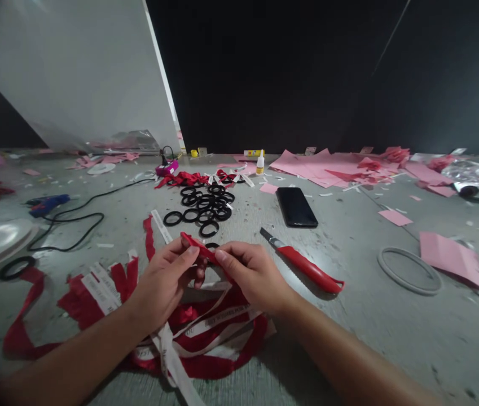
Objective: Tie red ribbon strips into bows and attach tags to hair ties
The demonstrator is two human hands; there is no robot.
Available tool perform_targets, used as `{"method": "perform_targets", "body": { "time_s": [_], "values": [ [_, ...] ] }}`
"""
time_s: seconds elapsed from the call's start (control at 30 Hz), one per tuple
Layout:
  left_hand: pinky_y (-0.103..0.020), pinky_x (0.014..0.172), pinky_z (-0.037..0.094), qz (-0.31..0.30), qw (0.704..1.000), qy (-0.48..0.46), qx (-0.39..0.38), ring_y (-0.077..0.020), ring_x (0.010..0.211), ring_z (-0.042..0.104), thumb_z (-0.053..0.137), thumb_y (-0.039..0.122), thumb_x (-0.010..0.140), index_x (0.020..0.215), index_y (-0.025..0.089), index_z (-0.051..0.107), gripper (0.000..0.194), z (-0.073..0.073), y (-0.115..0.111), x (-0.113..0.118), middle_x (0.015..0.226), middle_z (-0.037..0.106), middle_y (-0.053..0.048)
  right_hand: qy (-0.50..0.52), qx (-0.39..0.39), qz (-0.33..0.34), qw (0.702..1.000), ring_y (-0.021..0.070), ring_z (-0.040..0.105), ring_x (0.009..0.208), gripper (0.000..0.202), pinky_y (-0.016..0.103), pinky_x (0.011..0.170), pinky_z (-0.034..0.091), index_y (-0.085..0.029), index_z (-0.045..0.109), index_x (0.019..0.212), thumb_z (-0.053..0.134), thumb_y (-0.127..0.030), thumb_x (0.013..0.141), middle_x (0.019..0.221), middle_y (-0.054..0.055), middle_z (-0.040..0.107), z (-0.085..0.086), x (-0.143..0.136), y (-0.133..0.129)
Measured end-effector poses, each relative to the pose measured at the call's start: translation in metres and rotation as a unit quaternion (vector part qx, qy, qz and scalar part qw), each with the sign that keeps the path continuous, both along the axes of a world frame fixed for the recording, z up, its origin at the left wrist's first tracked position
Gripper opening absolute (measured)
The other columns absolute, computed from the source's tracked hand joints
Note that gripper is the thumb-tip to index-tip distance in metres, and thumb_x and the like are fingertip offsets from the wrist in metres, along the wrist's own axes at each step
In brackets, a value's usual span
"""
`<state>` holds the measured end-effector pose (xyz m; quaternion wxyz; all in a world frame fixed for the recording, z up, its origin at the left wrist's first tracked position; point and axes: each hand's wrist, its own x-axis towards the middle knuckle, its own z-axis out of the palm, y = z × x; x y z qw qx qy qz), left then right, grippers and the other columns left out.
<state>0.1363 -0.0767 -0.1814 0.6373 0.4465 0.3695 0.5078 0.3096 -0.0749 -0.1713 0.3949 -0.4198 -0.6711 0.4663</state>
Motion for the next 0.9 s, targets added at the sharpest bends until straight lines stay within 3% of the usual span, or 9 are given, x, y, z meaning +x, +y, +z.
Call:
{"method": "perform_targets", "body": {
  "time_s": [0.17, 0.37, 0.53, 0.7, 0.9],
  "values": [
    [-0.018, 0.042, 0.044, 0.043, 0.999, -0.001, -0.023, -0.0086, 0.051, 0.049, 0.064, 0.035, 0.084, 0.074, 0.017, 0.054, 0.023, 0.0010, 0.0031, 0.0009, 0.061, 0.055, 0.002, -0.045, 0.044, -0.026, 0.998, 0.0124, 0.053, 0.063, 0.028, 0.025, 0.058, 0.041, -0.020, 0.068, 0.082, 0.052, -0.038, 0.094, 0.069, -0.001, 0.062, 0.0019, -0.0033, -0.0004],
    [-0.016, 0.039, 0.040, 0.033, 0.997, 0.049, -0.056, -0.0075, 0.046, 0.046, 0.066, 0.037, 0.079, 0.071, 0.017, 0.054, 0.025, 0.0016, 0.0050, -0.0003, 0.053, 0.051, 0.004, -0.071, 0.116, -0.025, 0.990, 0.0163, 0.061, 0.080, 0.017, 0.029, 0.074, 0.046, -0.021, 0.069, 0.089, 0.056, -0.032, 0.092, 0.086, 0.003, 0.067, 0.0046, -0.0057, -0.0038],
    [-0.017, 0.039, 0.040, 0.023, 0.994, 0.100, -0.037, -0.0074, 0.043, 0.045, 0.065, 0.041, 0.080, 0.069, 0.017, 0.054, 0.028, 0.0030, 0.0042, 0.0000, 0.051, 0.050, 0.005, -0.077, 0.103, -0.048, 0.990, 0.0147, 0.058, 0.069, 0.022, 0.029, 0.067, 0.045, -0.021, 0.067, 0.078, 0.055, -0.033, 0.092, 0.075, 0.001, 0.065, 0.0026, -0.0058, -0.0042],
    [-0.018, 0.037, 0.041, -0.004, 0.994, 0.107, -0.028, -0.0086, 0.045, 0.047, 0.066, 0.051, 0.078, 0.075, 0.017, 0.059, 0.035, 0.0044, 0.0033, 0.0008, 0.056, 0.051, 0.003, -0.039, 0.076, -0.110, 0.990, 0.0162, 0.058, 0.070, 0.023, 0.030, 0.066, 0.046, -0.021, 0.070, 0.081, 0.058, -0.038, 0.090, 0.077, 0.003, 0.067, -0.0009, -0.0058, -0.0035],
    [-0.018, 0.038, 0.042, -0.019, 0.989, 0.145, -0.023, -0.0081, 0.044, 0.047, 0.070, 0.047, 0.076, 0.078, 0.016, 0.064, 0.032, 0.0076, 0.0012, 0.0011, 0.056, 0.052, 0.003, -0.002, 0.047, -0.123, 0.991, 0.0168, 0.062, 0.071, 0.022, 0.029, 0.066, 0.048, -0.021, 0.074, 0.085, 0.061, -0.039, 0.088, 0.076, 0.003, 0.070, -0.0009, -0.0100, -0.0066]
  ]
}}
